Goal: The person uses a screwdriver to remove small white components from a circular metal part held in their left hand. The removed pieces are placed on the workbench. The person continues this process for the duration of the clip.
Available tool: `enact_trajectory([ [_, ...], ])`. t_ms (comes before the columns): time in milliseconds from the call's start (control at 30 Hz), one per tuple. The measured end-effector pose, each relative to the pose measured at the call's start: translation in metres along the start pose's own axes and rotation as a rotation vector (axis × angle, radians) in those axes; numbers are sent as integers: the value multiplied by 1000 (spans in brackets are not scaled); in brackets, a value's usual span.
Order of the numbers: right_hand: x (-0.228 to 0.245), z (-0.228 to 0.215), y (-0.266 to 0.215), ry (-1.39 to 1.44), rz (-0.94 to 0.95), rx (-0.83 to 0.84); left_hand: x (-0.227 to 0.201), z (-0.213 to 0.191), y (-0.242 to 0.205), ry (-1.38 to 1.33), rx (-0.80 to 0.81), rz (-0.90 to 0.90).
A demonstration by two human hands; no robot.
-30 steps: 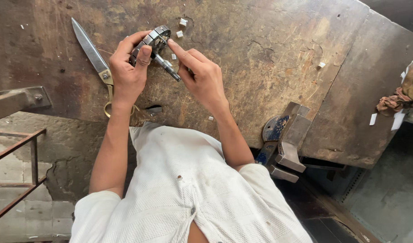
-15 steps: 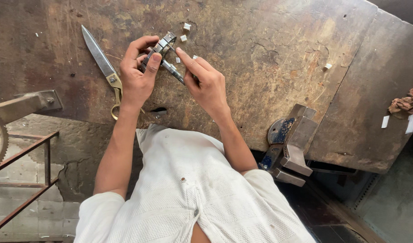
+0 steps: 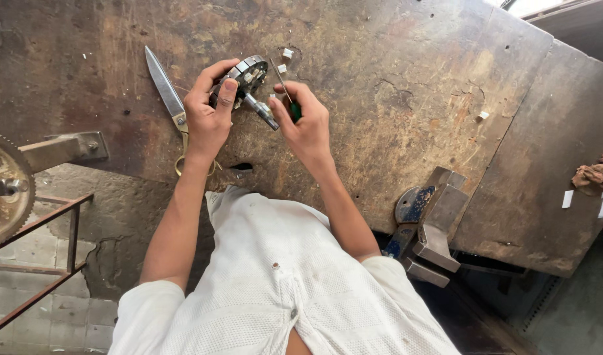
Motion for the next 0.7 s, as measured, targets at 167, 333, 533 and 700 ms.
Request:
enact_trajectory([
  [167, 16, 16, 24, -29, -284, -81, 1, 3, -4, -33, -18, -37],
  [333, 14, 23, 28, 50, -236, 2, 3, 0, -7, -40, -2, -35],
  [533, -21, 12, 14, -26, 7, 44, 5, -8, -8, -99, -5, -61],
  [700, -56, -9, -3, -66, -81, -66, 5, -20, -12, 26, 131, 130],
])
Point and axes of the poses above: each hand's wrist, its own y-axis towards the middle knuckle, its own z-axis out of the palm, x = y × z, the point moved 1 cm from there along y, towards the middle knuckle, and after that the axes turned 10 degrees about -y, right-handed, at the moved point
